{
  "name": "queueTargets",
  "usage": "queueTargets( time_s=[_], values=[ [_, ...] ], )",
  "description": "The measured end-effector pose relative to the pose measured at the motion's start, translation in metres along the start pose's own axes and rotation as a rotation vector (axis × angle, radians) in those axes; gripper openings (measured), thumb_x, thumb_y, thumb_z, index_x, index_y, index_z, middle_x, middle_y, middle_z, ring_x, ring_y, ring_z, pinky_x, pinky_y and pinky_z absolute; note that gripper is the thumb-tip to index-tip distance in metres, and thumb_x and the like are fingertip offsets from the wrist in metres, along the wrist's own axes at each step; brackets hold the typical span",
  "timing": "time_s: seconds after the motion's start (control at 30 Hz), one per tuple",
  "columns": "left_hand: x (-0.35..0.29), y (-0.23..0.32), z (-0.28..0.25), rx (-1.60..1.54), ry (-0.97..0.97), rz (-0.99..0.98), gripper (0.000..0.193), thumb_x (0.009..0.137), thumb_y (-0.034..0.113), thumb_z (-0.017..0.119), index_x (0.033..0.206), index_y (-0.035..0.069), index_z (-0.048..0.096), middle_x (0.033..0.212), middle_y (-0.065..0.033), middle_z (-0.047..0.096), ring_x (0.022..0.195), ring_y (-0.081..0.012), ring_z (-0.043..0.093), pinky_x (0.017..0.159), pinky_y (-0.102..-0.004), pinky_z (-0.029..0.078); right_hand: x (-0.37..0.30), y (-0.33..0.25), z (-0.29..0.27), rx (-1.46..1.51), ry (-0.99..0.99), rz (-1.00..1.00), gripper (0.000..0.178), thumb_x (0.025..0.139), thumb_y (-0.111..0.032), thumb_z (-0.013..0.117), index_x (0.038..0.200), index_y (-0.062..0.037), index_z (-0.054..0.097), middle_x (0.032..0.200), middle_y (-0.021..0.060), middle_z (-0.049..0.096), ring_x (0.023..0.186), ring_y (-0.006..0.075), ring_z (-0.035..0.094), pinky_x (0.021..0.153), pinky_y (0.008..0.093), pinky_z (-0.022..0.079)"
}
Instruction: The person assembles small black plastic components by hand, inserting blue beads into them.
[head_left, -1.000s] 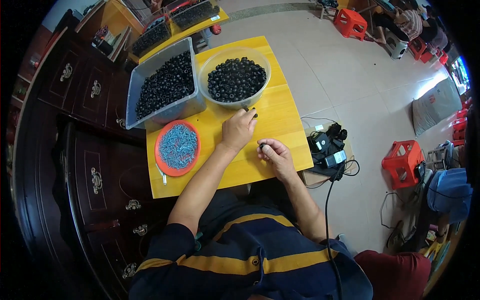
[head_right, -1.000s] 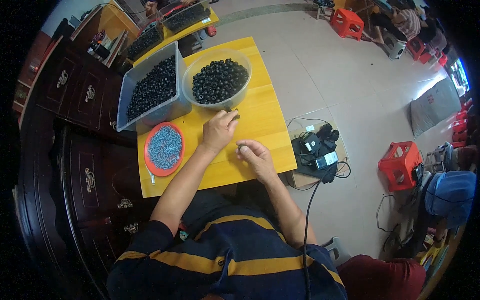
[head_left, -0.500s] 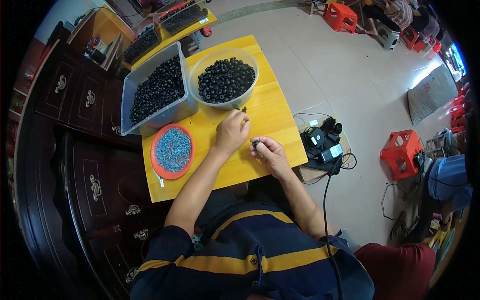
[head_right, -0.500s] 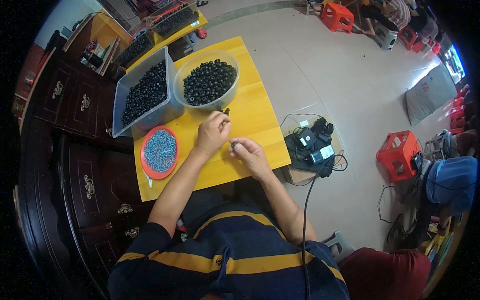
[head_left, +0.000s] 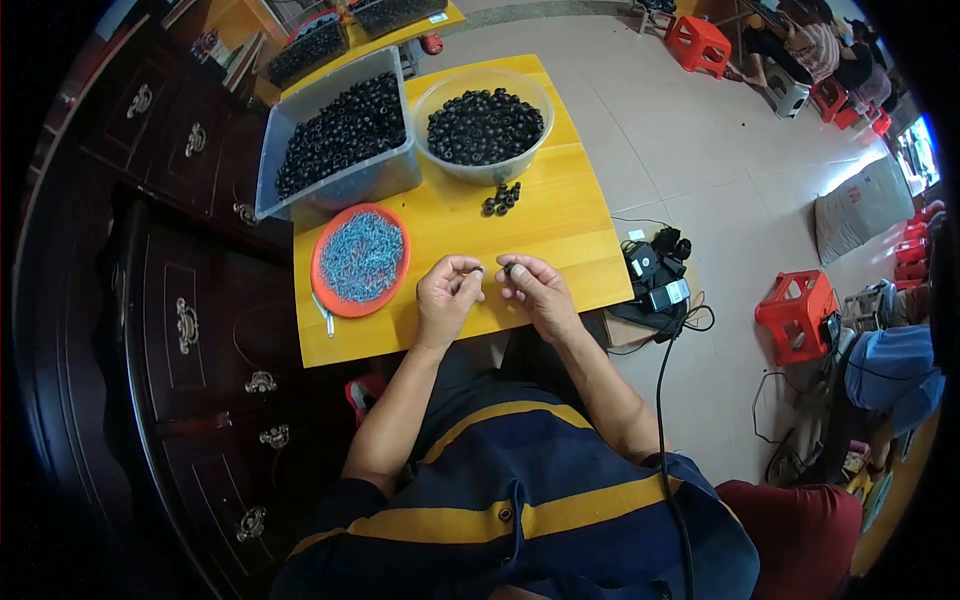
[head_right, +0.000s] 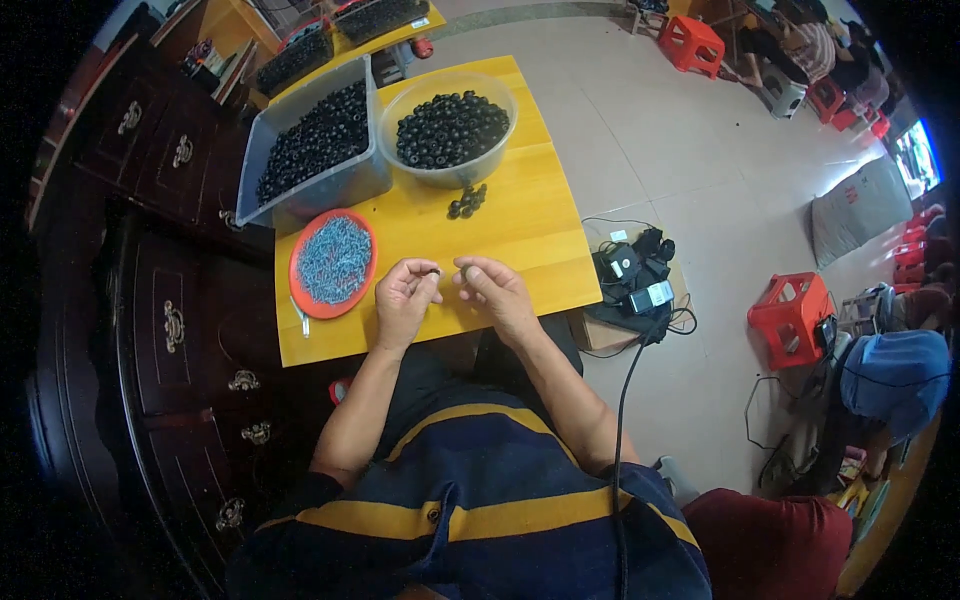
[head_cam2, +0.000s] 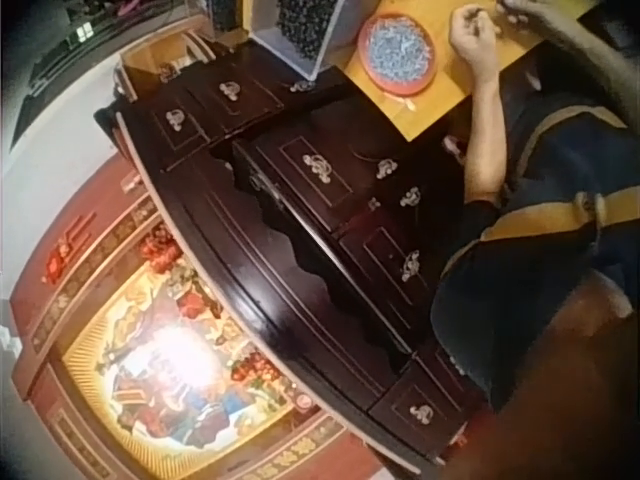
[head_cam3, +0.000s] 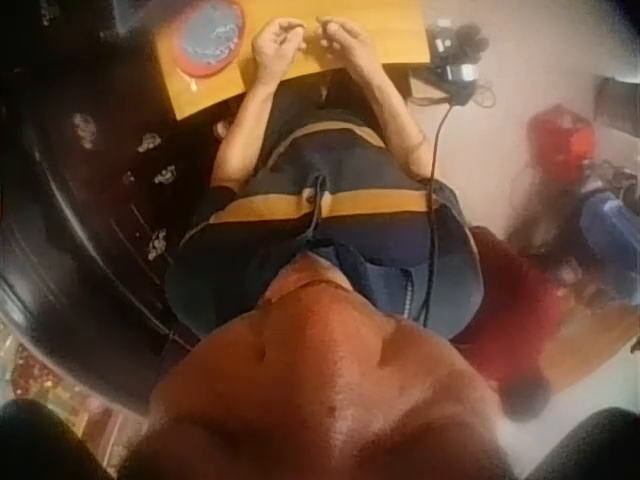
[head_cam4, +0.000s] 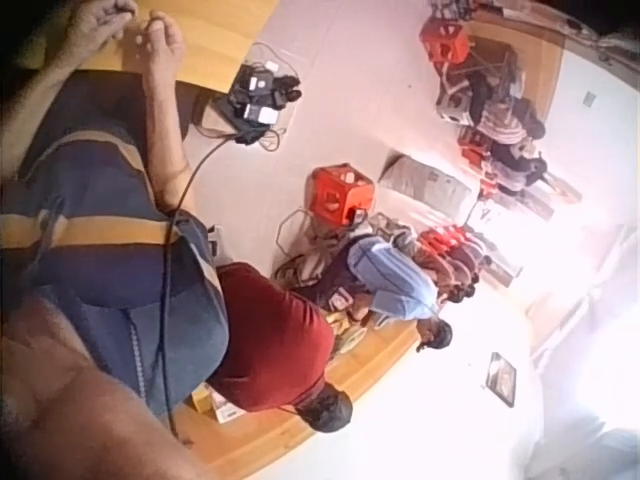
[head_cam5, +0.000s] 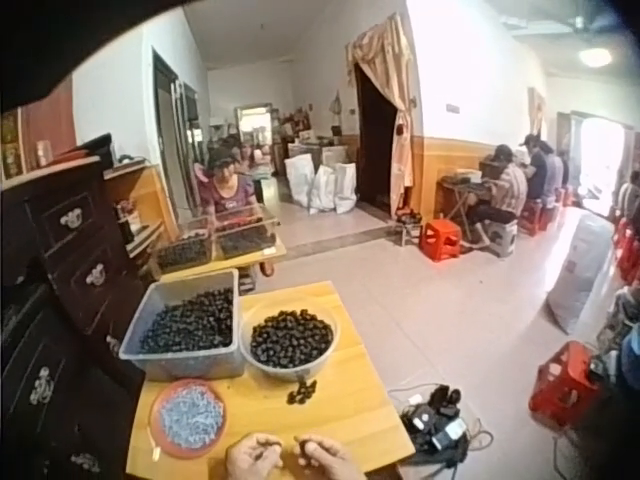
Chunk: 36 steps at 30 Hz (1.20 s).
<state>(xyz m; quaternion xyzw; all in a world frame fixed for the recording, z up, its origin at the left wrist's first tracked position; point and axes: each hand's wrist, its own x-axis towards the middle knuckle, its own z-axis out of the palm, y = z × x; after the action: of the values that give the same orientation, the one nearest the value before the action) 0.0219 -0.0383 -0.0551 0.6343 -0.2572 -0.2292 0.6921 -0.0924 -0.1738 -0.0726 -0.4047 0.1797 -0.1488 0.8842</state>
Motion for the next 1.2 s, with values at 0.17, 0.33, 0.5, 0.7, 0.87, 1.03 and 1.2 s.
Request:
queueTargets(
  time_s=[0.17,0.33,0.5,0.7,0.87,1.03,1.2],
  values=[
    [-0.018,-0.001,-0.013,-0.001,0.039,0.067,0.015,0.092,-0.002,0.062,0.106,-0.003,0.065,0.090,-0.0016,0.065,0.067,-0.0033,0.059,0.061,-0.0195,0.049,-0.006,0.021,0.009,-0.067,-0.048,0.004,0.030,0.100,-0.025,0.061,0.124,-0.0059,0.065,0.100,0.0004,0.070,0.080,0.0064,0.060,0.071,0.0204,0.046],
    [-0.035,0.003,-0.021,0.173,0.049,0.146,0.025,0.091,-0.002,0.063,0.115,0.000,0.067,0.088,-0.0020,0.064,0.068,-0.0045,0.058,0.062,-0.0211,0.048,-0.011,0.021,0.016,-0.058,-0.041,0.028,0.031,0.100,-0.024,0.062,0.125,-0.0059,0.065,0.101,0.0002,0.069,0.082,0.0069,0.060,0.074,0.0215,0.047],
    [-0.044,0.000,-0.022,0.109,0.041,0.115,0.025,0.093,0.000,0.063,0.118,-0.002,0.066,0.093,-0.0006,0.060,0.073,-0.0031,0.056,0.064,-0.0187,0.047,-0.011,0.023,0.024,-0.102,-0.077,0.026,0.028,0.102,-0.020,0.058,0.126,-0.0066,0.061,0.101,0.0015,0.068,0.081,0.0077,0.060,0.077,0.0220,0.050],
    [-0.041,0.004,-0.025,0.143,0.009,0.173,0.014,0.091,-0.002,0.067,0.105,-0.002,0.066,0.084,0.0018,0.064,0.070,-0.0026,0.058,0.065,-0.0188,0.048,-0.011,0.024,0.018,-0.116,-0.134,0.011,0.025,0.101,-0.024,0.061,0.121,-0.0088,0.058,0.104,0.0033,0.069,0.088,0.0107,0.062,0.083,0.0268,0.050],
    [-0.040,-0.003,-0.025,0.192,0.037,0.180,0.014,0.090,-0.004,0.068,0.104,-0.003,0.068,0.084,-0.0003,0.069,0.073,-0.0044,0.062,0.068,-0.0199,0.051,-0.011,0.022,0.017,-0.124,-0.139,0.043,0.025,0.100,-0.024,0.061,0.119,-0.0075,0.059,0.103,0.0037,0.068,0.090,0.0114,0.062,0.086,0.0273,0.050],
    [-0.037,0.006,-0.024,0.266,0.060,0.182,0.014,0.087,-0.002,0.070,0.101,-0.002,0.070,0.090,-0.0099,0.073,0.079,-0.0155,0.073,0.070,-0.0269,0.056,-0.012,0.016,0.019,-0.118,-0.151,0.060,0.024,0.101,-0.022,0.061,0.117,-0.0047,0.059,0.101,0.0038,0.067,0.093,0.0117,0.063,0.088,0.0275,0.050],
    [-0.034,0.022,-0.018,0.305,0.029,0.261,0.013,0.085,-0.004,0.070,0.098,-0.002,0.071,0.089,-0.0083,0.071,0.078,-0.0157,0.072,0.069,-0.0264,0.056,-0.010,0.018,0.017,-0.079,-0.181,0.023,0.023,0.099,-0.019,0.063,0.115,-0.0037,0.059,0.098,0.0036,0.067,0.091,0.0112,0.063,0.087,0.0260,0.051]
  ],
)
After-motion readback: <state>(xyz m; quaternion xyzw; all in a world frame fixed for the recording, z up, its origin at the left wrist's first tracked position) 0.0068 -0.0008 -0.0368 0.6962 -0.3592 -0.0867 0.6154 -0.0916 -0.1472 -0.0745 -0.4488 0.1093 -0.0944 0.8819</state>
